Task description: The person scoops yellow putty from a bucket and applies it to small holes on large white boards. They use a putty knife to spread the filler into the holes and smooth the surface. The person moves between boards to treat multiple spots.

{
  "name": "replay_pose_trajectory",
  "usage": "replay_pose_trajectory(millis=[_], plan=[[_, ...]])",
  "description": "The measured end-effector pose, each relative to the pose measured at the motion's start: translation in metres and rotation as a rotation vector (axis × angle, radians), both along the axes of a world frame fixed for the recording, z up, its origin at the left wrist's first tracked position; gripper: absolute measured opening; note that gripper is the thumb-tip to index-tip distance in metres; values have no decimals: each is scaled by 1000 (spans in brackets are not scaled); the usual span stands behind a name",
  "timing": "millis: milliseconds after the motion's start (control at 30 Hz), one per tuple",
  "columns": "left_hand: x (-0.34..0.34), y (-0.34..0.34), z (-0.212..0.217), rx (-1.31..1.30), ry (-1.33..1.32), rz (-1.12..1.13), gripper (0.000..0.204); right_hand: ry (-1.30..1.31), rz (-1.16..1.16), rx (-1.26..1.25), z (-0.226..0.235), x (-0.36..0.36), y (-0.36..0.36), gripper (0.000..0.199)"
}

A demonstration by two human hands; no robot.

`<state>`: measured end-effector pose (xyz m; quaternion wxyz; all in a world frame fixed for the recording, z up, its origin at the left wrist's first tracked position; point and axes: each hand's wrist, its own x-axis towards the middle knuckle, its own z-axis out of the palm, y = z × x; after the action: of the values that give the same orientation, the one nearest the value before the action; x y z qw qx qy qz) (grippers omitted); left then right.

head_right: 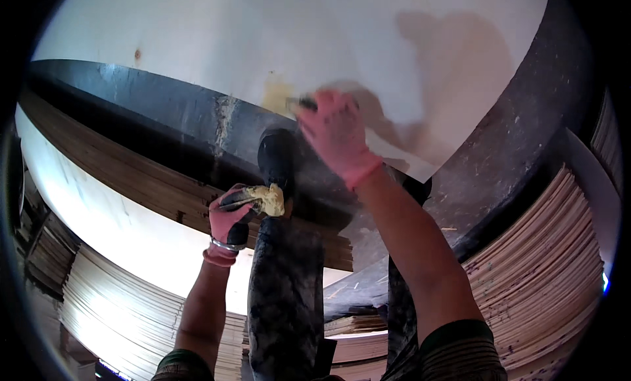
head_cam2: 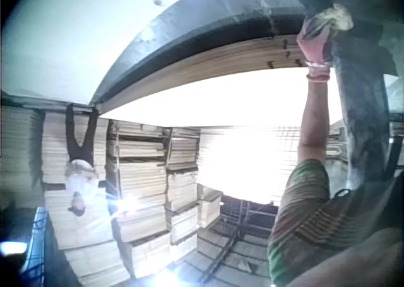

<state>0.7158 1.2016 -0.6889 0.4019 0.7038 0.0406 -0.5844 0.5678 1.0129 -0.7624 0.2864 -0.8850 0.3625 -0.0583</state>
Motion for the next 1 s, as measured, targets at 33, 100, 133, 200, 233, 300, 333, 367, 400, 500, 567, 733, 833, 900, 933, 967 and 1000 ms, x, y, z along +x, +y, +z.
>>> replay_pose_trajectory(millis=[33,100,133,200,233,300,333,367,400,500,567,733,833,900,933,967,1000], plan=[[-6,2,4,5,20,70,26,-24,-83,-38,-5,7,-17,21],[-21,-8,10,6,42,78,26,-69,-129,-201,-24,12,-56,23],[-29,-11,12,29,31,94,26,28,-62,-123,-25,18,-66,21],[-40,-11,15,50,-23,114,25,102,174,-125,-16,25,-52,15],[-43,-14,19,31,-12,83,24,146,293,-127,-12,27,-45,14],[-52,-28,29,-23,29,13,23,242,469,-92,-37,2,-11,12],[-53,-29,38,-15,31,26,22,179,378,81,-19,-6,3,13],[-56,-28,50,-10,29,40,22,111,277,246,1,-15,15,16],[-56,-20,65,2,14,64,21,-86,54,455,35,-26,23,21],[-67,13,80,-62,141,83,22,-100,-376,776,130,-68,34,38],[-82,4,98,-204,505,414,22,-198,-400,814,195,-83,23,41],[-102,-79,219,-407,704,710,39,-267,-127,429,351,-77,-14,41],[-112,-64,231,-369,1030,920,39,-274,-38,187,395,-66,-20,40],[-94,-85,263,-365,907,770,37,-247,-31,119,425,-64,-21,41],[-88,-99,292,-366,848,704,36,-256,-43,54,442,-64,-21,42],[-81,-110,320,-364,788,644,36,-251,-45,32,458,-61,-22,42],[-81,-114,345,-350,738,593,35,-230,-46,19,473,-64,-20,42]])
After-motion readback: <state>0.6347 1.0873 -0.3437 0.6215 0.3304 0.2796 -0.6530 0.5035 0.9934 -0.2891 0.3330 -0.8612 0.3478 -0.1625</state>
